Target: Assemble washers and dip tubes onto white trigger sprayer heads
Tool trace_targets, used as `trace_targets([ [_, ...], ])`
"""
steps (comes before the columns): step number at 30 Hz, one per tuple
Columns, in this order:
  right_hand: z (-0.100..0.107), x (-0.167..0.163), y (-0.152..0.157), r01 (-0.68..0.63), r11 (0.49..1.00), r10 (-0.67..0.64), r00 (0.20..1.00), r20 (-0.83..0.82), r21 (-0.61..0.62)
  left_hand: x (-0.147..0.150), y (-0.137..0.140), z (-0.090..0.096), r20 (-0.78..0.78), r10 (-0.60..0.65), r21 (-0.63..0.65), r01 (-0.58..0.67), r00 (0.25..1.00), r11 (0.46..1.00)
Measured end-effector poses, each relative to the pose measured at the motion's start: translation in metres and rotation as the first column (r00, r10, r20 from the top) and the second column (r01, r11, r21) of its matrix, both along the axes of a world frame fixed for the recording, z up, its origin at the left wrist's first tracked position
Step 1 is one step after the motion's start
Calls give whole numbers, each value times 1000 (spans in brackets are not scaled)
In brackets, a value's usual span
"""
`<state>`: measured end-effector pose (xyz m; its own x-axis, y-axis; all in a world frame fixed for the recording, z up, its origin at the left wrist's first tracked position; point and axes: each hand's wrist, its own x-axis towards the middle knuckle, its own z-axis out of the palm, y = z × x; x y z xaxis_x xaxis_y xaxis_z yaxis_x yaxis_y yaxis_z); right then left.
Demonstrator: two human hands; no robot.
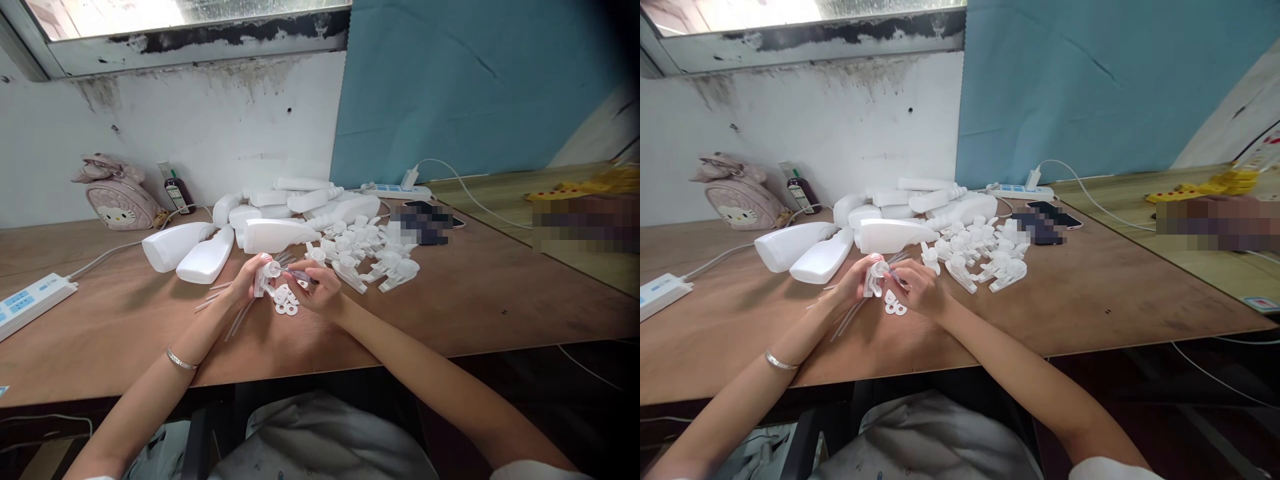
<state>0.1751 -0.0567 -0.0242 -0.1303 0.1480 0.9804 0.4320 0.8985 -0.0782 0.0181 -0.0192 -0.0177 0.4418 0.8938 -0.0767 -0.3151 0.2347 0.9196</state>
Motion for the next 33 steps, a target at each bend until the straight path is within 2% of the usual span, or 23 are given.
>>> trace_targets([
  [4, -3, -2, -2, 13, 1000, -14, 999, 44, 25, 2, -6, 9, 58, 2, -20, -1, 998, 1000],
  [9, -5, -3, -7, 60, 998, -60, 978, 199, 5, -2, -11, 22, 105, 24, -15, -22, 994, 1000],
  [16, 0, -4, -8, 30, 996, -13, 979, 205, -81, -9, -5, 18, 106, -22, 21, 20, 994, 1000],
  [22, -6, -5, -5, -4, 990, 28, 985, 173, -140, -10, -3, 18, 54, 24, 33, -26, 998, 999],
  [29, -9, -6, -6, -39, 973, 89, 973, 211, -230, -11, 2, 11, -81, 79, 159, -66, 994, 985],
  [33, -4, -7, -8, -54, 965, 104, 977, 188, -256, -10, 1, 9, -146, 126, 212, -93, 981, 973],
])
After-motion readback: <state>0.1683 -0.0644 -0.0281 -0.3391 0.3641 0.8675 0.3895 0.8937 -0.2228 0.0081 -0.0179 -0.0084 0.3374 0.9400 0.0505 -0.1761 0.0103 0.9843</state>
